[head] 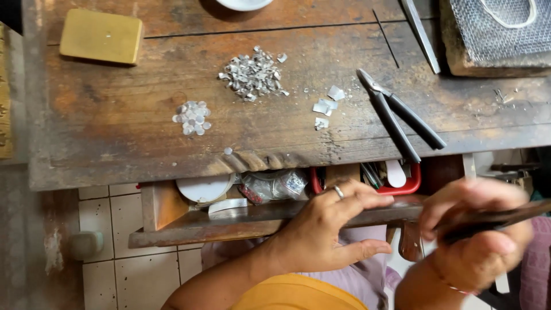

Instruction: Shaping and trimming small silver jewelry components using pliers and cutters at a workbench.

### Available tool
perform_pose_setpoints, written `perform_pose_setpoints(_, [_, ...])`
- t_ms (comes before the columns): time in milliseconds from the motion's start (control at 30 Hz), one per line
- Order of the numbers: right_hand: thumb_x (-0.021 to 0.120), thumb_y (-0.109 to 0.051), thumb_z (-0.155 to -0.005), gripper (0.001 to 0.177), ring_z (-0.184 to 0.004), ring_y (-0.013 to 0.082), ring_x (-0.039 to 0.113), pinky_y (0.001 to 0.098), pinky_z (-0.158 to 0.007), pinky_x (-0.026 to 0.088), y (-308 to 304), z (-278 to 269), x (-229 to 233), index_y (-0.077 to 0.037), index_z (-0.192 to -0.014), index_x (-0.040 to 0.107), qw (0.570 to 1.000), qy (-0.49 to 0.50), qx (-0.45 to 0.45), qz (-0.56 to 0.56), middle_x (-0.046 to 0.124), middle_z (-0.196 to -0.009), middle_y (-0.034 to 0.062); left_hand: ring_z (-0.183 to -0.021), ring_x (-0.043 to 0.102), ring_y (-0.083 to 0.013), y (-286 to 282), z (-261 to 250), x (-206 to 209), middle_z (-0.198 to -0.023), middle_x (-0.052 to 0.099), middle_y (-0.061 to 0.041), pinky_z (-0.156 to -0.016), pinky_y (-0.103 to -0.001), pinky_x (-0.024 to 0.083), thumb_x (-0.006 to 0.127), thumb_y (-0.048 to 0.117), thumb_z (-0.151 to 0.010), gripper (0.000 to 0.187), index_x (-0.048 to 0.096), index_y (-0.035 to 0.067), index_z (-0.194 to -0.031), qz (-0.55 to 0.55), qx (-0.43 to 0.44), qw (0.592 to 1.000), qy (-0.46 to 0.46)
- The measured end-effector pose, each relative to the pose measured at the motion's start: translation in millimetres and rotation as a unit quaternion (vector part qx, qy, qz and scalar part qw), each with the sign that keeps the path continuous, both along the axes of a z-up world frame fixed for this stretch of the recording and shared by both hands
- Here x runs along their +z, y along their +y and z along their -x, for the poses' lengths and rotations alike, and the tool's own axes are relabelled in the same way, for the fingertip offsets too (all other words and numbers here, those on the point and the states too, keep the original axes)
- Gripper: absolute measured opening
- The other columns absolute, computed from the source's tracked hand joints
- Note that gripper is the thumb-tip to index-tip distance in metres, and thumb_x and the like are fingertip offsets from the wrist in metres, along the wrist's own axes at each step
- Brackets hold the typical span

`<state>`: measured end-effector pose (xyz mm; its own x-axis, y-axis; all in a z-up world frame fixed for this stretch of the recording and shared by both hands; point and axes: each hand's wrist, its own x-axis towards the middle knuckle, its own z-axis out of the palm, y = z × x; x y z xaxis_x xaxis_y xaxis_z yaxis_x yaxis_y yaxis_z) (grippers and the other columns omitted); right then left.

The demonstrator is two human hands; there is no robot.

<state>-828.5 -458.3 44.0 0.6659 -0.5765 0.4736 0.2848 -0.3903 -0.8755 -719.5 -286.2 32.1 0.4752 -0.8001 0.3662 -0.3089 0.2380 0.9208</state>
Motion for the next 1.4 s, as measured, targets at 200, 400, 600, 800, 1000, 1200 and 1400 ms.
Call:
perform_pose_setpoints(200, [0.055, 0.014, -0.123, 0.041, -0.100, 0.0356, 0.047, 0.0432, -0.092, 0.043, -80.7, -22.9, 35.1, 0.027, -0.162, 0.051, 0.887, 0.220, 0.003, 0.406, 0.053, -0.119, 0.0325, -0.102, 0.069, -0.0290, -1.2, 4.4, -9.8, -0.111, 0.068, -0.013, -0.091, -0.038, 0.053, 0.066, 0.029, -0.099, 0.033, 0.066, 0.004, -0.121, -0.013, -0.017, 0.999, -0.039])
perform_pose_setpoints(400, [0.078, -0.041, -0.117, 0.047, -0.094, 0.0274, 0.059, 0.0378, -0.085, 0.054, -103.0, -50.3, 28.1, -0.022, -0.160, 0.080, 0.659, 0.298, -0.125, 0.679, 0.061, -0.115, 0.0092, -0.101, 0.070, -0.0313, 0.7, 3.5, -10.4, -0.112, 0.068, -0.015, -0.092, -0.038, 0.054, 0.065, 0.022, -0.100, 0.029, 0.066, 0.002, -0.121, -0.011, -0.031, 0.999, -0.019])
perform_pose_setpoints(600, [0.061, -0.026, -0.119, 0.037, -0.090, 0.0345, 0.054, 0.0489, -0.081, 0.043, -36.3, -34.2, 27.5, -0.003, -0.140, 0.081, 0.786, 0.120, -0.131, 0.592, 0.064, -0.118, 0.0227, -0.100, 0.070, -0.0289, 2.3, 3.9, -1.0, -0.107, 0.069, -0.016, -0.093, -0.037, 0.058, 0.068, 0.009, -0.102, 0.016, 0.067, 0.003, -0.116, 0.075, 0.027, 0.996, 0.032])
perform_pose_setpoints(800, [0.049, -0.012, -0.105, 0.022, -0.073, 0.0259, 0.058, 0.0348, -0.058, 0.044, 14.8, -40.7, 28.8, -0.011, -0.114, 0.068, 0.744, 0.049, 0.166, 0.645, 0.065, -0.110, 0.0152, -0.111, 0.061, -0.0276, 7.4, 9.2, 7.0, -0.113, 0.060, -0.020, -0.100, -0.037, 0.053, 0.046, 0.038, -0.108, 0.038, 0.059, 0.003, -0.110, 0.095, 0.264, 0.959, 0.031])
perform_pose_setpoints(1000, [0.040, -0.011, -0.101, 0.025, -0.062, 0.0220, 0.044, 0.0316, -0.050, 0.035, 6.1, -33.6, -26.3, -0.017, -0.082, 0.056, 0.709, 0.057, 0.182, 0.679, 0.042, -0.082, 0.0021, -0.099, 0.066, -0.0274, 3.7, 8.4, 9.6, -0.115, 0.057, -0.020, -0.082, -0.035, 0.060, 0.047, 0.021, -0.107, 0.027, 0.065, 0.001, -0.111, 0.002, 0.201, 0.979, -0.038])
perform_pose_setpoints(1200, [0.034, -0.008, -0.100, 0.029, -0.063, 0.0231, 0.045, 0.0333, -0.052, 0.035, 3.5, -28.1, -38.0, -0.017, -0.073, 0.041, 0.706, 0.084, 0.161, 0.685, 0.041, -0.072, 0.0031, -0.095, 0.062, -0.0328, -7.1, 7.6, 9.4, -0.105, 0.059, -0.017, -0.091, -0.044, 0.050, 0.044, 0.007, -0.101, 0.020, 0.062, 0.000, -0.102, 0.002, 0.208, 0.969, -0.130])
perform_pose_setpoints(1400, [0.030, -0.013, -0.103, 0.035, -0.065, 0.0232, 0.046, 0.0338, -0.052, 0.039, 0.1, -24.2, -46.0, -0.018, -0.070, 0.039, 0.742, 0.089, 0.186, 0.638, 0.040, -0.066, 0.0021, -0.075, 0.054, -0.0265, -8.2, 5.4, 2.5, -0.088, 0.056, -0.009, -0.079, -0.044, 0.043, 0.051, 0.008, -0.095, 0.018, 0.068, 0.007, -0.102, 0.019, 0.189, 0.971, -0.144])
